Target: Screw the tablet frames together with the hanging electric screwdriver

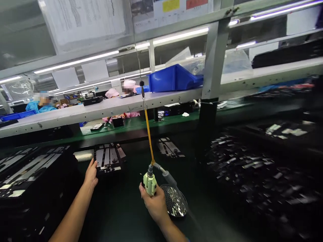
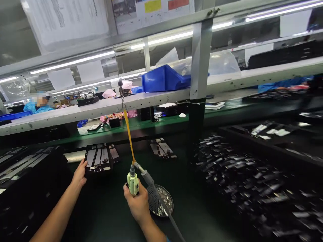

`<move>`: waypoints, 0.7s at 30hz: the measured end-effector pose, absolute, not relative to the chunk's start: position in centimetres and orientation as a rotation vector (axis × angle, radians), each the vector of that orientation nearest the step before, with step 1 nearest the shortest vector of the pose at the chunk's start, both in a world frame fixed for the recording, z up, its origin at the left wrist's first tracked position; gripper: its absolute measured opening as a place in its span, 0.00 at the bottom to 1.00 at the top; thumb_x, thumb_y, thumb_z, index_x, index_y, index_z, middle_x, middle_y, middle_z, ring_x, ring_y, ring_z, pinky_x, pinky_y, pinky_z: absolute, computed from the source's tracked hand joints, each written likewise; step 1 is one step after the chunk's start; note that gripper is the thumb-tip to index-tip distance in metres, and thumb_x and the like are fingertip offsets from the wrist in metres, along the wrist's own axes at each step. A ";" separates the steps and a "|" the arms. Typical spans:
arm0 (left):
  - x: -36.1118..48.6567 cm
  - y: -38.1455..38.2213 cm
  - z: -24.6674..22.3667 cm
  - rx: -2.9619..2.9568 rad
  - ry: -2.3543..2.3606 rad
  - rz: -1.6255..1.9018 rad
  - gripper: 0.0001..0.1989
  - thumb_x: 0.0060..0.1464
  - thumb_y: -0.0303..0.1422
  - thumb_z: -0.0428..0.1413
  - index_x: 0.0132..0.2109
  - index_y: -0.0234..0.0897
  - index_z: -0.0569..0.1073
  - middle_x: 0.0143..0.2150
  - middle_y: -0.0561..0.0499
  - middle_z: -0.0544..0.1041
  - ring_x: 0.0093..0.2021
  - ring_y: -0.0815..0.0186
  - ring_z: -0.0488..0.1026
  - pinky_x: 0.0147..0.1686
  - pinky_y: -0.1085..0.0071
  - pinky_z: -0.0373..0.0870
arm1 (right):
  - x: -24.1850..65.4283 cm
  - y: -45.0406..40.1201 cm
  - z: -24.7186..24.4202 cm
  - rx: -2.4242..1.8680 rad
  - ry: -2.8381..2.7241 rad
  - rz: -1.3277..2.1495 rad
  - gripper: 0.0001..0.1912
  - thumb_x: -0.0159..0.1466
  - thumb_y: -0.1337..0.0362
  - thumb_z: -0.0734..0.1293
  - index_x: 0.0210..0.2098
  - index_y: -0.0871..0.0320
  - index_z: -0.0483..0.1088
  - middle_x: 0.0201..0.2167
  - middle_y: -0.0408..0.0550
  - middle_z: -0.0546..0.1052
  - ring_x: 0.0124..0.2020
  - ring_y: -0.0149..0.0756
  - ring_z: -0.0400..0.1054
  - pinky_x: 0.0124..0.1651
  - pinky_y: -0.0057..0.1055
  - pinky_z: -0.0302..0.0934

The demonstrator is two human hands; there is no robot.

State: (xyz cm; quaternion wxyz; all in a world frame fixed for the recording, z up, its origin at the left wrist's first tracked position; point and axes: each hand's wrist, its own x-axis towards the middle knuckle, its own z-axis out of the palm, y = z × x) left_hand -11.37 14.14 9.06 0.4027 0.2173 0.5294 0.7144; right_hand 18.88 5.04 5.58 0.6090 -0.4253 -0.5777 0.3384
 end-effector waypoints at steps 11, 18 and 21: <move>-2.2 -1.7 2.0 0.543 1.391 1.312 0.29 0.65 0.32 0.56 0.71 0.47 0.63 0.52 0.45 0.81 0.44 0.62 0.82 0.47 0.65 0.79 | 20.6 5.8 6.5 -1.081 -1.125 0.589 0.18 0.62 0.50 0.71 0.37 0.59 0.74 0.29 0.48 0.79 0.30 0.36 0.73 0.38 0.32 0.70; -4.1 -3.2 -0.1 1.219 1.799 1.104 0.25 0.68 0.41 0.52 0.67 0.38 0.68 0.65 0.41 0.72 0.66 0.53 0.68 0.66 0.56 0.65 | 19.7 5.2 6.2 -1.056 -1.185 0.584 0.15 0.62 0.52 0.71 0.38 0.58 0.75 0.33 0.48 0.81 0.34 0.37 0.75 0.43 0.33 0.71; -4.9 -3.8 1.3 1.696 1.845 1.049 0.25 0.68 0.43 0.51 0.65 0.35 0.70 0.67 0.38 0.67 0.69 0.51 0.63 0.70 0.50 0.58 | 19.5 5.2 6.1 -1.053 -1.192 0.596 0.15 0.62 0.52 0.72 0.37 0.58 0.75 0.33 0.48 0.80 0.34 0.37 0.75 0.42 0.33 0.71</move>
